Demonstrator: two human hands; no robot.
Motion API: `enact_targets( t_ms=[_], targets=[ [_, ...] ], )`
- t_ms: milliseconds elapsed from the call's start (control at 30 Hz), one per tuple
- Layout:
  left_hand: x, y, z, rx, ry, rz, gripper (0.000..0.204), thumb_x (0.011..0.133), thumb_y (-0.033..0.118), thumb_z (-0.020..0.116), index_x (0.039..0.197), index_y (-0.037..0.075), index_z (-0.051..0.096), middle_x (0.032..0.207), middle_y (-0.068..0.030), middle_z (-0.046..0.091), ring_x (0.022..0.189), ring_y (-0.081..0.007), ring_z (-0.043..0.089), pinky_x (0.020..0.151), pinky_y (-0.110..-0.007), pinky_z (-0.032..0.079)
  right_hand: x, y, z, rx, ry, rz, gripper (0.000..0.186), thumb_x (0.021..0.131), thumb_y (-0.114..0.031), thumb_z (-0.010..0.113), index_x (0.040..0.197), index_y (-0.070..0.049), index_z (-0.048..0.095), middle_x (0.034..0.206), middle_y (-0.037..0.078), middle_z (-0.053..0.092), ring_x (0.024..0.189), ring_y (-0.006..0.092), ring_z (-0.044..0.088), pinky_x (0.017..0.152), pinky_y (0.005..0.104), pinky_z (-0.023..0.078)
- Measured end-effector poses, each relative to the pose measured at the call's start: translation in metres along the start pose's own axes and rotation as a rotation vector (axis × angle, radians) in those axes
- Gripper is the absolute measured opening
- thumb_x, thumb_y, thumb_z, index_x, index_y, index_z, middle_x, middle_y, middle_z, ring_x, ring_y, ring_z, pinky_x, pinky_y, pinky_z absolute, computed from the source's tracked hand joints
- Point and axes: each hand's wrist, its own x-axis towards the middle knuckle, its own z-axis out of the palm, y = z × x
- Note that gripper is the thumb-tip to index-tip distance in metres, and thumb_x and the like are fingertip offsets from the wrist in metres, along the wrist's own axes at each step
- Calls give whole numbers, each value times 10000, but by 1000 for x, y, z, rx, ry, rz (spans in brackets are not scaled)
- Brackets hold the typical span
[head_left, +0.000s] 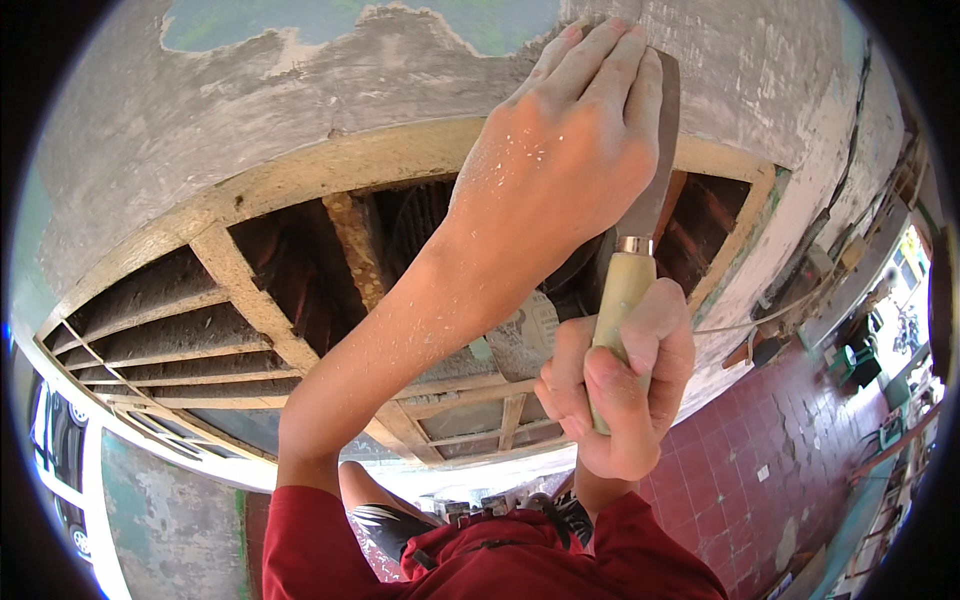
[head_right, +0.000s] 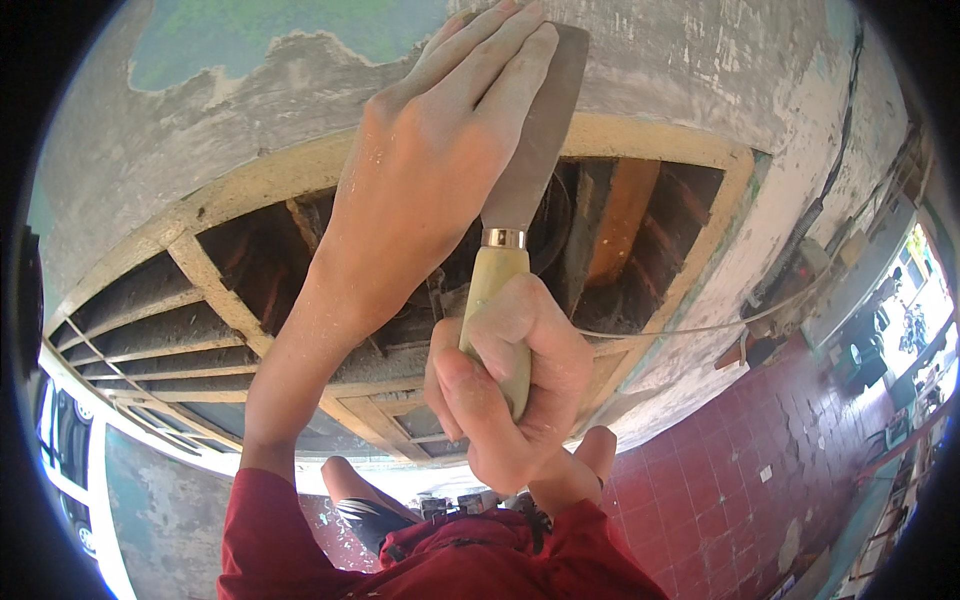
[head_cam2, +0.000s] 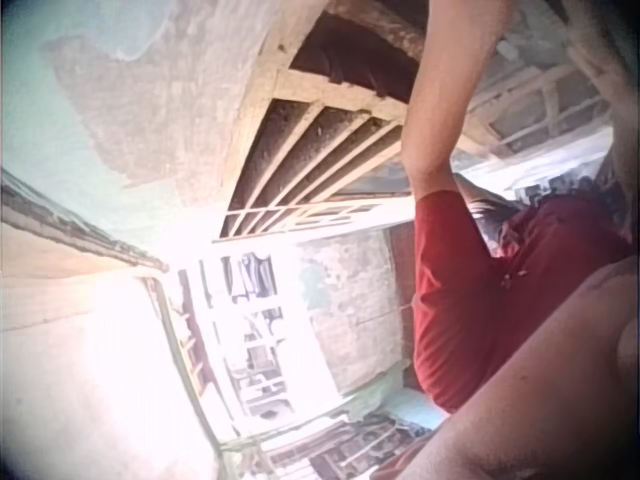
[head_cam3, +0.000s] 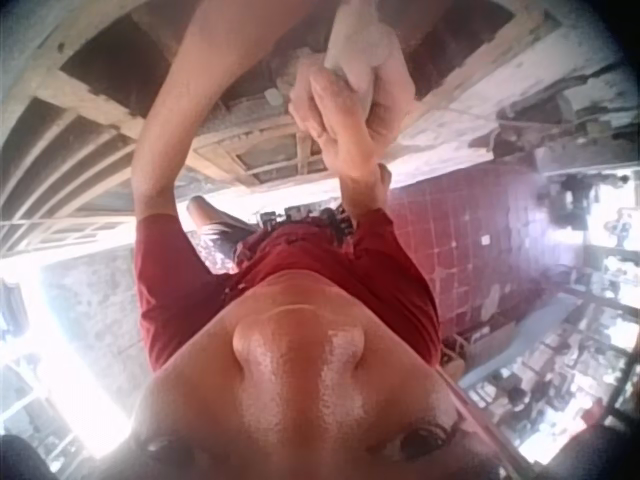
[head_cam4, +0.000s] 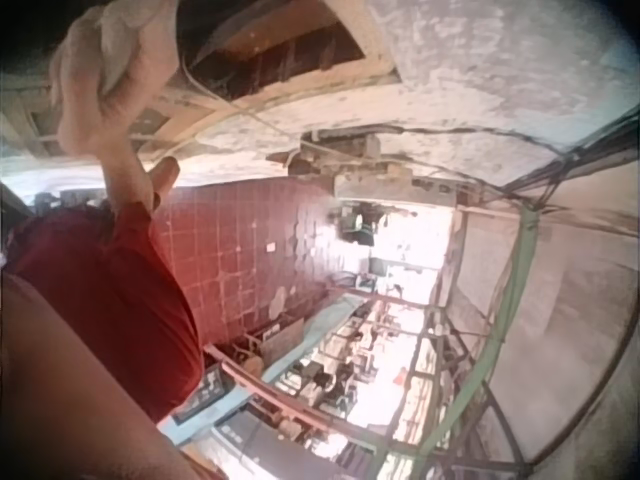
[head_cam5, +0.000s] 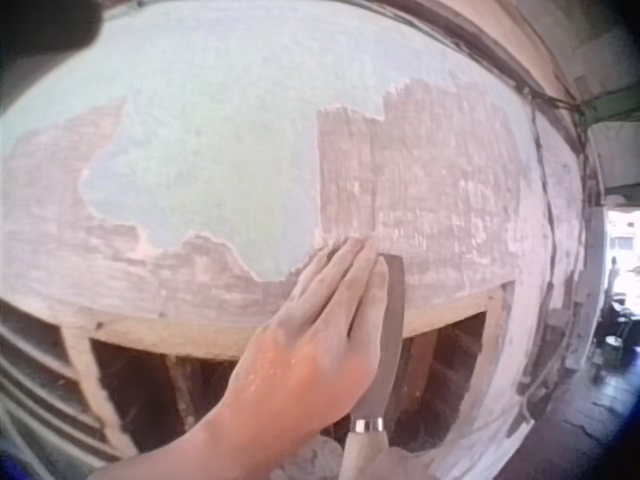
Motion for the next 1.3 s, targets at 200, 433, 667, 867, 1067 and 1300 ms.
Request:
enact_targets(
  t_ms=[200, 433, 667, 867, 1067, 1300],
  targets=[
    [2, 1, 3, 22, 20, -1, 373, 725, 68, 618, 1062, -92, 633, 1101, -191, 647, 1101, -276, 604, 996, -372, 476, 1, 0, -5, -15, -9, -21, 167, 889, 34, 406, 887, -93, 298, 574, 68, 426, 377, 49, 341, 355, 184, 260],
    [0, 5, 6, -15, 47, -17, 371, 721, 59, 621, 1058, -97, 630, 1096, -191, 647, 1097, -281, 604, 998, -371, 472, 0, -3, -3, -2, 76, 18, 168, 869, 41, 439, 831, -82, 331, 567, 40, 447, 397, 34, 376, 367, 178, 269],
    [1, 4, 1, 24, -31, 13, 379, 725, 66, 621, 1065, -101, 624, 1104, -198, 642, 1103, -284, 599, 1002, -377, 468, -2, -2, -8, -20, 21, 6, 155, 883, 33, 403, 900, -89, 310, 567, 100, 465, 370, 49, 343, 363, 179, 269],
    [5, 2, -3, -17, -92, 15, 376, 736, 71, 613, 1068, -104, 621, 1127, -212, 634, 1114, -290, 596, 1006, -383, 464, 3, -7, -8, -11, -18, -7, 151, 875, 48, 390, 896, -78, 310, 563, 98, 464, 371, 53, 357, 361, 177, 270],
    [6, 1, -1, -5, -73, 12, 373, 736, 66, 612, 1068, -105, 620, 1128, -213, 634, 1114, -288, 598, 1004, -380, 466, 6, -9, -12, -55, -64, -14, 154, 876, 50, 387, 895, -80, 306, 562, 94, 460, 380, 59, 367, 364, 183, 279],
    [5, 5, 2, -25, -63, -8, 380, 732, 66, 616, 1073, -103, 618, 1116, -215, 636, 1119, -291, 596, 1014, -376, 456, 3, -6, -11, -56, -12, -3, 161, 869, 45, 394, 882, -87, 304, 555, 87, 451, 374, 56, 343, 355, 182, 264]
  ],
)
